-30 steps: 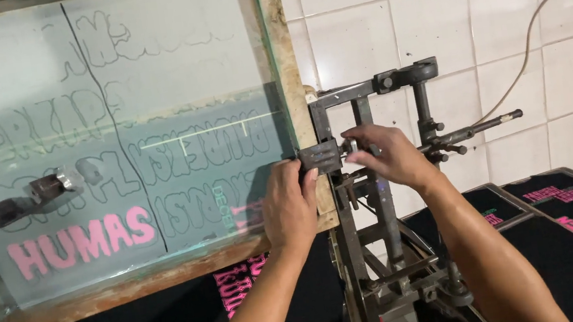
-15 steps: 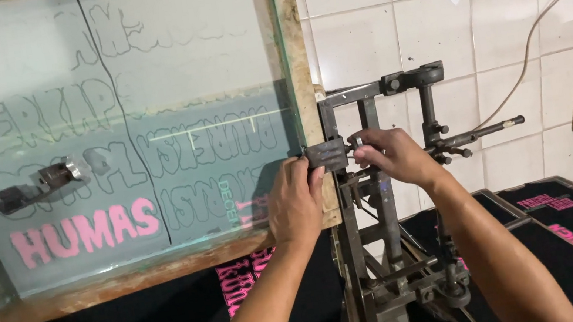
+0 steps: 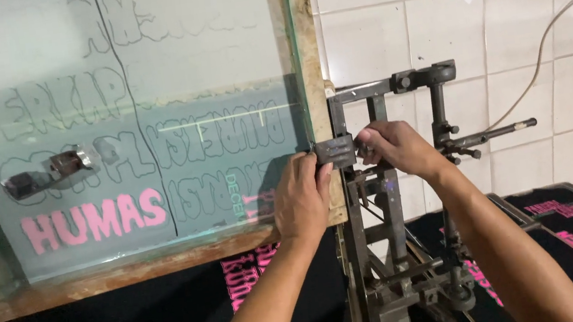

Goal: The person reviews a production list and then mounts and aligns a screen printing frame onto a registration jig over a t-shirt.

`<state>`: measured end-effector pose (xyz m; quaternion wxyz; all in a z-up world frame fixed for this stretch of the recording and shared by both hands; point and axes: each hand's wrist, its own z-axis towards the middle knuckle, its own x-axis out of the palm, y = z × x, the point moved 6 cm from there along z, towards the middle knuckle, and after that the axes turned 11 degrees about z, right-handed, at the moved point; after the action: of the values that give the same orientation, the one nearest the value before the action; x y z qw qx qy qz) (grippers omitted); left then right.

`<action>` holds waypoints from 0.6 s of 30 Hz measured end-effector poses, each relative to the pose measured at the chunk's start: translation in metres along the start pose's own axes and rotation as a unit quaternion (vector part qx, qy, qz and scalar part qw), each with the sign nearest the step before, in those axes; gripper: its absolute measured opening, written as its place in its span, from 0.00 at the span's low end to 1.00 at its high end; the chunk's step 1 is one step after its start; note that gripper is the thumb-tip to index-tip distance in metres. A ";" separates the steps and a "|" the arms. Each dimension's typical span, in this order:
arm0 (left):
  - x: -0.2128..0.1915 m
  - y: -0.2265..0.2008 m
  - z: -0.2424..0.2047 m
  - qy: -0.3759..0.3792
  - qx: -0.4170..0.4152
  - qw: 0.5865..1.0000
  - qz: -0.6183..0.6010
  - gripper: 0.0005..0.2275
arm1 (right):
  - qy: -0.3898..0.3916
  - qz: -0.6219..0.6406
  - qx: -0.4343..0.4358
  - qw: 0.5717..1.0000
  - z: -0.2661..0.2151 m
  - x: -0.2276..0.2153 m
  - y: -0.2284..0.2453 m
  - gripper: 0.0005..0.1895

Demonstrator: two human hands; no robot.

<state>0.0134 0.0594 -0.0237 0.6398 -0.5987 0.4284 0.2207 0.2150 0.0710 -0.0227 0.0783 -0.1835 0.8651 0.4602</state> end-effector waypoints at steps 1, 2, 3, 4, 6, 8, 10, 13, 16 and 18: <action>-0.002 0.000 0.003 0.000 0.002 1.000 -0.007 0.13 | 0.005 0.006 0.025 1.000 0.004 0.000 0.002 0.22; 0.001 0.002 0.004 -0.004 0.001 1.000 -0.004 0.13 | 0.007 0.006 0.021 1.000 0.003 -0.003 0.003 0.22; 0.004 0.003 0.004 -0.010 0.005 1.000 0.007 0.14 | -0.016 -0.024 -0.079 0.996 0.003 -0.008 0.015 0.18; 0.009 0.005 0.001 -0.012 0.007 1.000 0.018 0.14 | -0.037 -0.051 -0.174 0.983 -0.003 -0.011 0.023 0.22; 0.009 0.006 0.000 -0.011 0.003 1.000 0.017 0.14 | -0.040 -0.085 -0.186 0.978 -0.008 -0.005 0.018 0.20; 0.008 0.006 0.001 -0.009 0.001 1.000 0.014 0.13 | -0.046 -0.121 -0.195 0.972 -0.009 -0.002 0.020 0.19; 0.005 0.004 0.001 -0.006 0.000 1.000 0.010 0.13 | -0.032 0.007 -0.027 0.999 -0.005 -0.002 0.009 0.18; -0.001 0.002 0.002 0.001 -0.011 1.000 -0.003 0.13 | 0.002 0.086 0.045 0.995 0.003 -0.002 0.015 0.19; -0.001 0.002 0.003 0.004 -0.014 1.000 -0.010 0.13 | -0.036 0.000 -0.067 0.997 -0.008 -0.005 0.040 0.23; 0.002 0.002 0.001 0.009 -0.013 1.000 -0.009 0.13 | -0.036 -0.074 -0.147 0.986 -0.016 -0.003 0.032 0.22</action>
<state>0.0131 0.0602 -0.0269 0.6301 -0.6130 0.4252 0.2151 0.2062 0.0750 0.0119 0.1151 -0.2396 0.7687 0.5818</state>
